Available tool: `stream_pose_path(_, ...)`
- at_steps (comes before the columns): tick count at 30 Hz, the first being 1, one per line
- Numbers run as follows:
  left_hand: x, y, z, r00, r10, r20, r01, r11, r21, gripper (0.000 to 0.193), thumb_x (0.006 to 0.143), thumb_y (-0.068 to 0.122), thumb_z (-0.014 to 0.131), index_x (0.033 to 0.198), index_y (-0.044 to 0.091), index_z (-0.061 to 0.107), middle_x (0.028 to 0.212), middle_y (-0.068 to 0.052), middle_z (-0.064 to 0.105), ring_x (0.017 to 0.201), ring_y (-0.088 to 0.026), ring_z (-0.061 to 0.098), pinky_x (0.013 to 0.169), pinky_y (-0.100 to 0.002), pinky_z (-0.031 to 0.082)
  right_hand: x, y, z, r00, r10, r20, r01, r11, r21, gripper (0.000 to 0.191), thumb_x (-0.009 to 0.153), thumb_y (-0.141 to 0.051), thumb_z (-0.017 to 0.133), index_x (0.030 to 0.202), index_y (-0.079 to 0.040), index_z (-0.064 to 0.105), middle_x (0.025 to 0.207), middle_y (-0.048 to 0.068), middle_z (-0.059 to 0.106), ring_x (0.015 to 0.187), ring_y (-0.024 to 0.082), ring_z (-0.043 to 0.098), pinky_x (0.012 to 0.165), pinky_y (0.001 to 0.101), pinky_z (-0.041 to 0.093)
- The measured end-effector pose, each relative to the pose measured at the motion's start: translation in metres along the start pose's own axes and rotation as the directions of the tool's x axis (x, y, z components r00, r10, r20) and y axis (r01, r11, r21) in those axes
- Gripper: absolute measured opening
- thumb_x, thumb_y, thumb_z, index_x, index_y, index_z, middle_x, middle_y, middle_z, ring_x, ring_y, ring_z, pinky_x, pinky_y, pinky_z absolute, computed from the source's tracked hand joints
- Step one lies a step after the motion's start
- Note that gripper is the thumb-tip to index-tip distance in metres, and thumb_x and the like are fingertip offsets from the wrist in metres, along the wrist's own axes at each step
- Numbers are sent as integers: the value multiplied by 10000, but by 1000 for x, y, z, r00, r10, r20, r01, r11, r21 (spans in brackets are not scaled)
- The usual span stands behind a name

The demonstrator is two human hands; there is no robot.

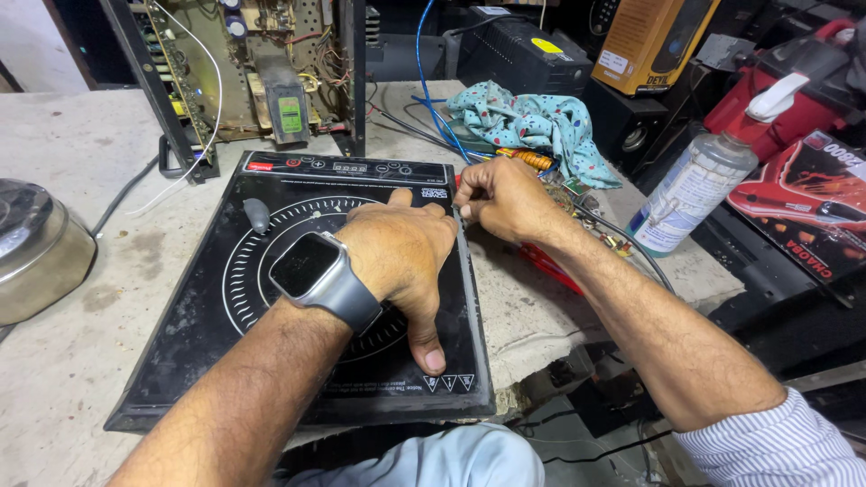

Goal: The person works on a black induction cooktop placed on a cluttered repair bench, holding the unit steady with one hand while prying at the seam along its edge with a small tool. They reposition the cooktop and continue working around its edge, at one point using an orange plastic pry piece.

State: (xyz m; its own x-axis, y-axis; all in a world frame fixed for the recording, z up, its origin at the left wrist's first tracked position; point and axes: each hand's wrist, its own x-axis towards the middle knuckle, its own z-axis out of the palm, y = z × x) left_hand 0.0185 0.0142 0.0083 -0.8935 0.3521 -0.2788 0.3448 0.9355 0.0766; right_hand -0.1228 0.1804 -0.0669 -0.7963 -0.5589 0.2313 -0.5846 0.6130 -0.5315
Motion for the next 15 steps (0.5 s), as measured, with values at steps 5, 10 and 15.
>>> stream_pose_path(5, 2, -1, 2, 1000, 15, -20, -15, 1000, 18, 1186, 306, 511, 1029, 1290, 14, 592, 1365, -75, 590, 1344, -367, 479, 1071, -495, 466, -5, -3, -1, 999, -39, -9, 38, 995, -89, 84, 779, -16, 799, 809, -43, 725, 753, 45, 753, 707, 117, 709, 674, 321, 567)
stream_pose_path(10, 3, -2, 3, 1000, 22, -12, -21, 1000, 21, 1187, 315, 529, 1023, 1294, 16, 591, 1375, -78, 584, 1353, -373, 465, 1073, -489, 469, -10, -5, -1, 999, -47, -7, 46, 997, -54, 80, 786, -20, 795, 808, -43, 722, 742, 43, 759, 687, 126, 712, 665, 323, 566)
stream_pose_path(15, 4, -2, 3, 1000, 10, 7, -11, 999, 44, 1183, 326, 535, 1023, 1303, 24, 595, 1394, -66, 574, 1377, -368, 445, 1083, -504, 453, -14, -8, -2, 998, -55, -6, 54, 994, -99, 75, 773, -21, 796, 798, -56, 734, 742, 45, 763, 676, 131, 710, 652, 330, 553)
